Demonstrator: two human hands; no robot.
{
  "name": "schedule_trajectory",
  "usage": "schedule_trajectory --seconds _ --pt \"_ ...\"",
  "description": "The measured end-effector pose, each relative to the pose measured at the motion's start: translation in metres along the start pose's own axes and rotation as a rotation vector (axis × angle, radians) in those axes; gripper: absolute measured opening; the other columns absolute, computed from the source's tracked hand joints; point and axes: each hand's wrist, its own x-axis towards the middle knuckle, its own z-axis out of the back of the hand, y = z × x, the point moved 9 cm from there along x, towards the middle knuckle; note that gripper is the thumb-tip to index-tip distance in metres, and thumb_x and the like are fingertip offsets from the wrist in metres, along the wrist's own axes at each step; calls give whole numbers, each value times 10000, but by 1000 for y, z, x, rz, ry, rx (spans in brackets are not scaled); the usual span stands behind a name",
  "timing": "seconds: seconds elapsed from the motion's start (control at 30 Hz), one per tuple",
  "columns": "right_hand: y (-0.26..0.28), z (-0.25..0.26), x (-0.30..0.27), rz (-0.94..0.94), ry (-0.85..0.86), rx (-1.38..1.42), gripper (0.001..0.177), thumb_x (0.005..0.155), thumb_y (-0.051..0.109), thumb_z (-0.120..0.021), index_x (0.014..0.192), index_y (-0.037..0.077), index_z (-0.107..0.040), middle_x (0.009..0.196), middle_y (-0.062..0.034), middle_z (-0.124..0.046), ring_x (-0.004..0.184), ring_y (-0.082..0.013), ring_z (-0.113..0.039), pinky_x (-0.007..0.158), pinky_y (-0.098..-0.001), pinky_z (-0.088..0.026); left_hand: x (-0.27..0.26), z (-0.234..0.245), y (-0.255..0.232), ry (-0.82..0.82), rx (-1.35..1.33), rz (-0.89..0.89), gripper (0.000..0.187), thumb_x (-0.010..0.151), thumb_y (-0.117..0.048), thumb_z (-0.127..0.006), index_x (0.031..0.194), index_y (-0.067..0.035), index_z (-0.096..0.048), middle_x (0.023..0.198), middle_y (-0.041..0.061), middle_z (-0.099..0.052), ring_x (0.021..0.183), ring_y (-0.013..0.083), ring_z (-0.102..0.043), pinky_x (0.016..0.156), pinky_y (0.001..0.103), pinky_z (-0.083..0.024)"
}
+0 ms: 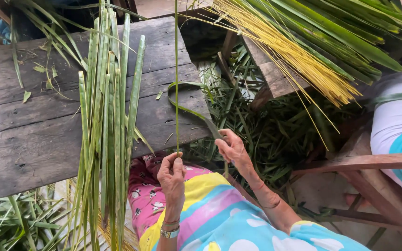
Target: Stripping the leafy material from the central ribs of long green leaves using a knife
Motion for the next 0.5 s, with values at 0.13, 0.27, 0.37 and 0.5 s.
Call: schedule_trajectory --seconds 0.13,0.27,0.37,0.5 --pt "53 -39 -24 141 182 73 100 968 19 -592 1069 16 -592 590 -23 -541 352 -80 -411 311 -196 -272 -2 -1 1 1 6 2 162 988 -58 -599 1101 -5 -702 715 35 -574 558 73 -470 506 210 -398" --pt "40 -73 -35 6 297 203 200 942 4 -628 1136 -34 -595 611 -75 -534 446 -103 -468 375 -216 -354 -4 -4 5 15 79 -46 146 959 -53 -658 1068 -11 -745 606 40 -578 512 76 -506 482 200 -430" --pt "-1 -85 -27 33 381 298 413 925 -34 -627 1324 -118 -567 588 -173 -618 350 -160 -548 275 -217 -421 -2 1 15 17 138 -104 96 916 -42 -718 989 -40 -780 538 51 -604 471 78 -559 446 191 -460" --pt "-2 -89 -25 13 377 377 329 926 -43 -639 1246 -120 -635 524 -199 -586 292 -194 -527 235 -244 -404 -3 5 21 74 117 -56 52 920 -42 -716 943 -28 -760 610 81 -645 442 110 -606 410 206 -481"
